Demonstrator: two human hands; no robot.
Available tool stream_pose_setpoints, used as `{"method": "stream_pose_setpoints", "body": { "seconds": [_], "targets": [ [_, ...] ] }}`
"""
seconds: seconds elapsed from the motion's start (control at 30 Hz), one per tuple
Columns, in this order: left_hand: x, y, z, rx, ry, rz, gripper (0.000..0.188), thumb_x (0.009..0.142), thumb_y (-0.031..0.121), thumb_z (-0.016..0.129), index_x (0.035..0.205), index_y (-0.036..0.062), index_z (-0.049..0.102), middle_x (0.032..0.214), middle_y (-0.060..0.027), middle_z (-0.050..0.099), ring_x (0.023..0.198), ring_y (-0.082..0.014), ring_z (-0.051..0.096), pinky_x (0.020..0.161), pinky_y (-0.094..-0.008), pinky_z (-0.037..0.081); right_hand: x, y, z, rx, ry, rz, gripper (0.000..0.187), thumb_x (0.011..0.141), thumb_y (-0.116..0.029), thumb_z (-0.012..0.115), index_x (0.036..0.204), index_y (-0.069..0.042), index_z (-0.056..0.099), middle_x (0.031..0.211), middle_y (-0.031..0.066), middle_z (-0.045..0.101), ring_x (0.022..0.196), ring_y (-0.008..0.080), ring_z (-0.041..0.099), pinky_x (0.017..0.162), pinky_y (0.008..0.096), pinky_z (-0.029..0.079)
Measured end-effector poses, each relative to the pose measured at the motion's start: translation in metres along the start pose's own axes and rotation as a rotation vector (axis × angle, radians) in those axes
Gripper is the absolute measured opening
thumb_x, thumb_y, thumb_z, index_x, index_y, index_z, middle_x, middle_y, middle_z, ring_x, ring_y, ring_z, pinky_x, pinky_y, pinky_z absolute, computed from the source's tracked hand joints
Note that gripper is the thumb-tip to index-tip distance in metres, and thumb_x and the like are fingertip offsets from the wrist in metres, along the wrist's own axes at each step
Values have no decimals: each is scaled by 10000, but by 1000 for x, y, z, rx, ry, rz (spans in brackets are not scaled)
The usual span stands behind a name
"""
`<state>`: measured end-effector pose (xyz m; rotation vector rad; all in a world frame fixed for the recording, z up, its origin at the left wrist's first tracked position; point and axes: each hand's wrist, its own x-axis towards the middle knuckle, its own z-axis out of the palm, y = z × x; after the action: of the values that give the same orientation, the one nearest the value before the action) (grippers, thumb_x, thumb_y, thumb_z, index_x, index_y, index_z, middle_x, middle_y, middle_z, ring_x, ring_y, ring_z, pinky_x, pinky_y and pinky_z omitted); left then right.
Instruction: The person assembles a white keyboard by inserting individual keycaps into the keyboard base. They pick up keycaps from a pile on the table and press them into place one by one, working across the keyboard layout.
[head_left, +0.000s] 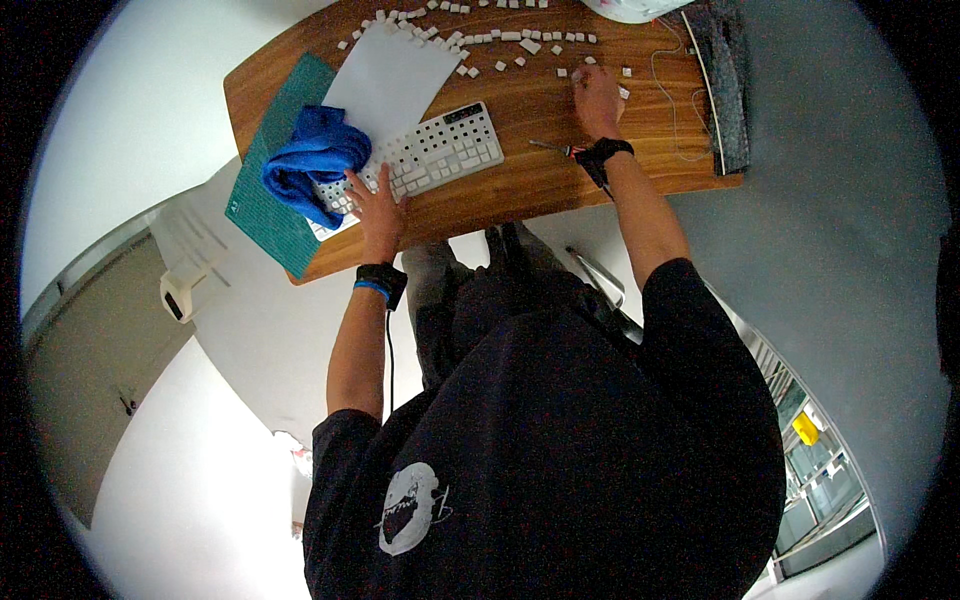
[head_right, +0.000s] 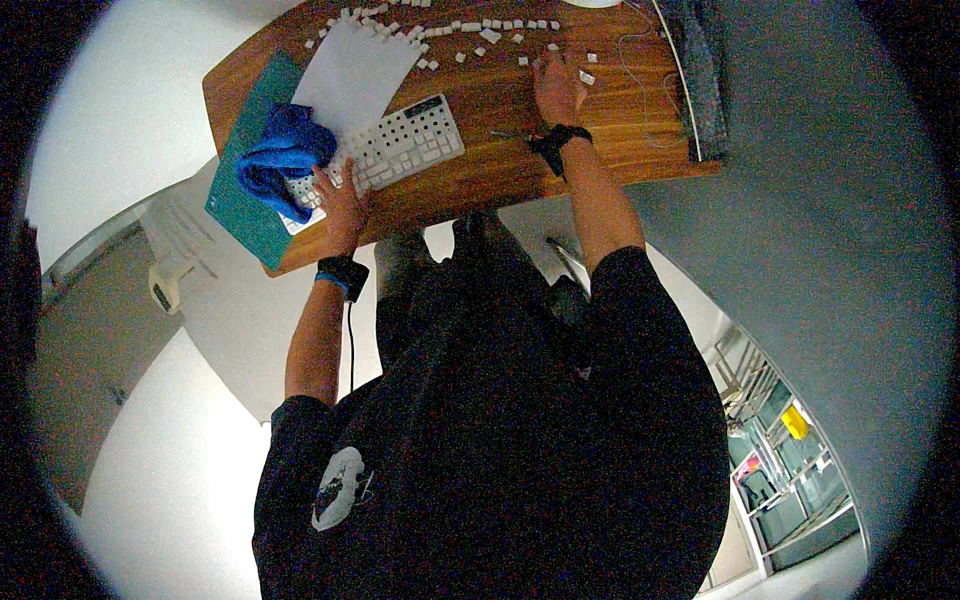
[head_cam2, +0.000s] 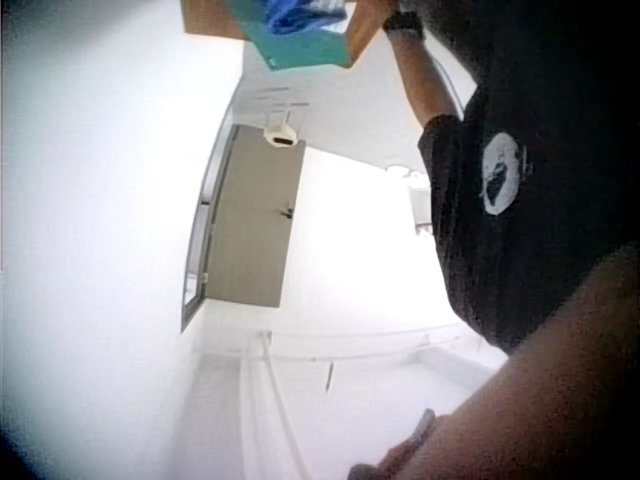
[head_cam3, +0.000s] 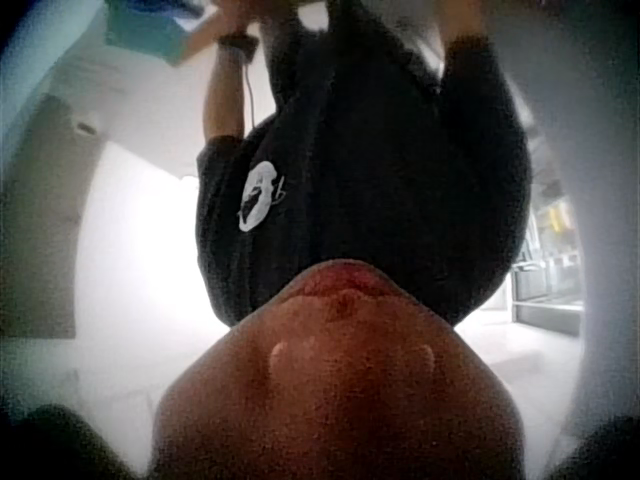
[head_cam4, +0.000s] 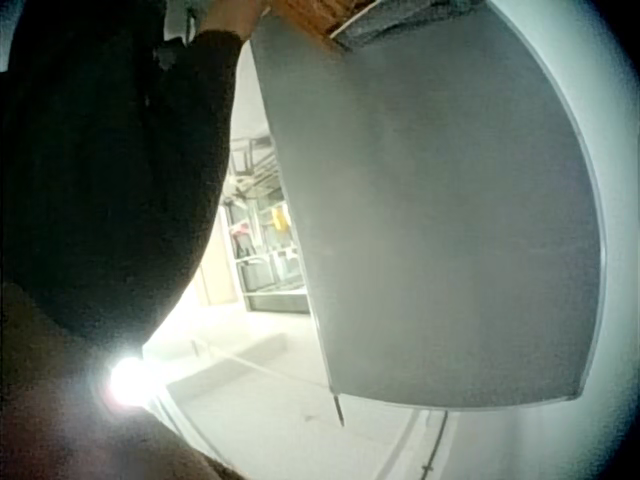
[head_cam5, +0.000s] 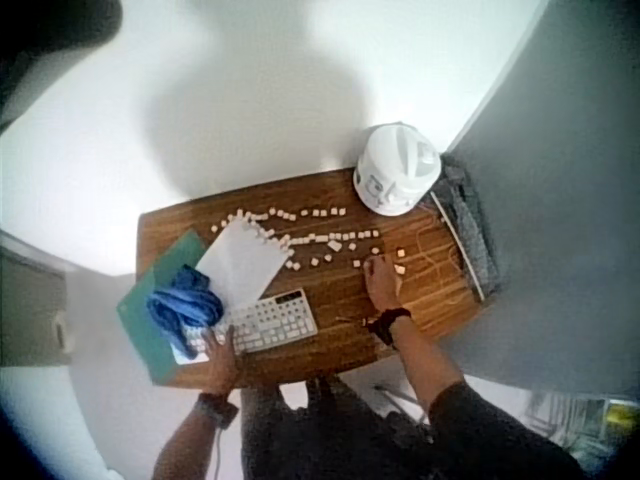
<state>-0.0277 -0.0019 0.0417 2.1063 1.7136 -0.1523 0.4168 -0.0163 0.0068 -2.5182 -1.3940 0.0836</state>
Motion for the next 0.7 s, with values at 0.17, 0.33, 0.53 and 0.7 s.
{"method": "stream_pose_setpoints", "body": {
  "seconds": [0.17,0.33,0.53,0.7],
  "targets": [
    [-8,-12,4,-6,69,53,797,869,218,794,1547,279,379,1647,-325,-72,1418,-685,181,1020,-781,387,11,-39,-59,1456,-355,122,380,1030,-239,639,1369,-74,591,1252,94,645,1119,198,625,930,334,556],
    [-6,-2,-2,-22,-3,-4,777,876,206,785,1540,279,390,1648,-324,-84,1417,-691,173,1028,-778,382,4,-57,-102,2083,-516,-9,337,1049,-144,586,1378,-72,574,1262,94,633,1113,165,618,940,278,549],
    [-3,-5,-2,-15,-23,-14,793,872,191,788,1547,299,385,1652,-314,-94,1419,-689,171,1029,-775,384,11,-69,-118,2049,-503,-256,322,1035,-119,603,1353,-76,573,1228,97,650,1047,191,620,941,325,544],
    [-1,-3,1,4,-11,-19,815,864,172,793,1554,294,379,1653,-313,-86,1420,-683,183,1024,-771,394,18,-53,-103,2037,-506,-283,424,1003,-187,667,1402,-112,548,1273,88,605,1112,202,590,1015,331,516]
  ]
}}
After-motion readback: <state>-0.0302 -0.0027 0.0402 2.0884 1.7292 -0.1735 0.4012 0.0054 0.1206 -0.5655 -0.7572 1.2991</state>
